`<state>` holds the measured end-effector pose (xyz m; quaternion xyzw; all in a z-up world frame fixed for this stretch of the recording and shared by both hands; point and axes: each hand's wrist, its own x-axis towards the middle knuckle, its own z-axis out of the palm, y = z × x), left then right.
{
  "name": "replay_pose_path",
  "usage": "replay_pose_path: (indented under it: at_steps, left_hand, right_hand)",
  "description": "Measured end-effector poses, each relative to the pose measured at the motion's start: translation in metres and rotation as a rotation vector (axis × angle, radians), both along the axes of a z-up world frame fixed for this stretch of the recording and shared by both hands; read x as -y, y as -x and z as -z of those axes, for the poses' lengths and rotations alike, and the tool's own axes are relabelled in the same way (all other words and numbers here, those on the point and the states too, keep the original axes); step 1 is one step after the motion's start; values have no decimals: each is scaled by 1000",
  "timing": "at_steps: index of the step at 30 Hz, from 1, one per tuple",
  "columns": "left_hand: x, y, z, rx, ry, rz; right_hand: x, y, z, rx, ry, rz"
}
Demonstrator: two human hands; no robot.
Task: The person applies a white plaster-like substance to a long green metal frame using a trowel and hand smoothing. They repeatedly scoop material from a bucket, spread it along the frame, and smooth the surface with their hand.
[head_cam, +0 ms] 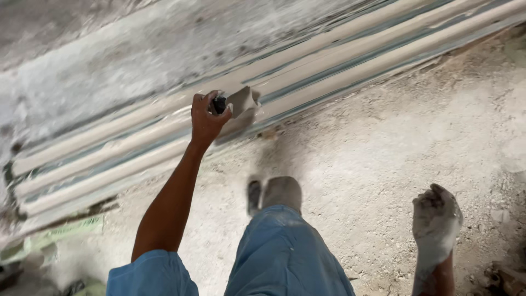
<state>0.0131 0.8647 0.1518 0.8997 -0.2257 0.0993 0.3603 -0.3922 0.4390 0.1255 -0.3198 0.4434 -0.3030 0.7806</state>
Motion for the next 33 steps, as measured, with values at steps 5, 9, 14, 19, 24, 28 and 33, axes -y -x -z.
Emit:
replay_pose_path:
  at_steps: [5,9,14,19,24,28,33]
  left_hand:
    - [130,-19,17,-37,27,108]
    - [232,-30,35,-6,15,197]
    - [368,-39,59,-65,-19,228]
    - [508,-48,77,-46,-65,301]
    - [641,-54,90,-23,-127,354]
    - [743,-55,106,-43,-178,350]
    - [862,-54,132,17,-202,373]
  right_hand:
    - [91,0,9,-35,68,4]
    - [182,-32,30,-59,57,10]
    - [307,-71,53,7,-59,19]
    - [431,-92,62,10,-120,9]
    - [540,-121,93,95,-98,-44]
    - [638,-145,136,111,-127,-114]
    - [780,-164,210,138,-127,-236]
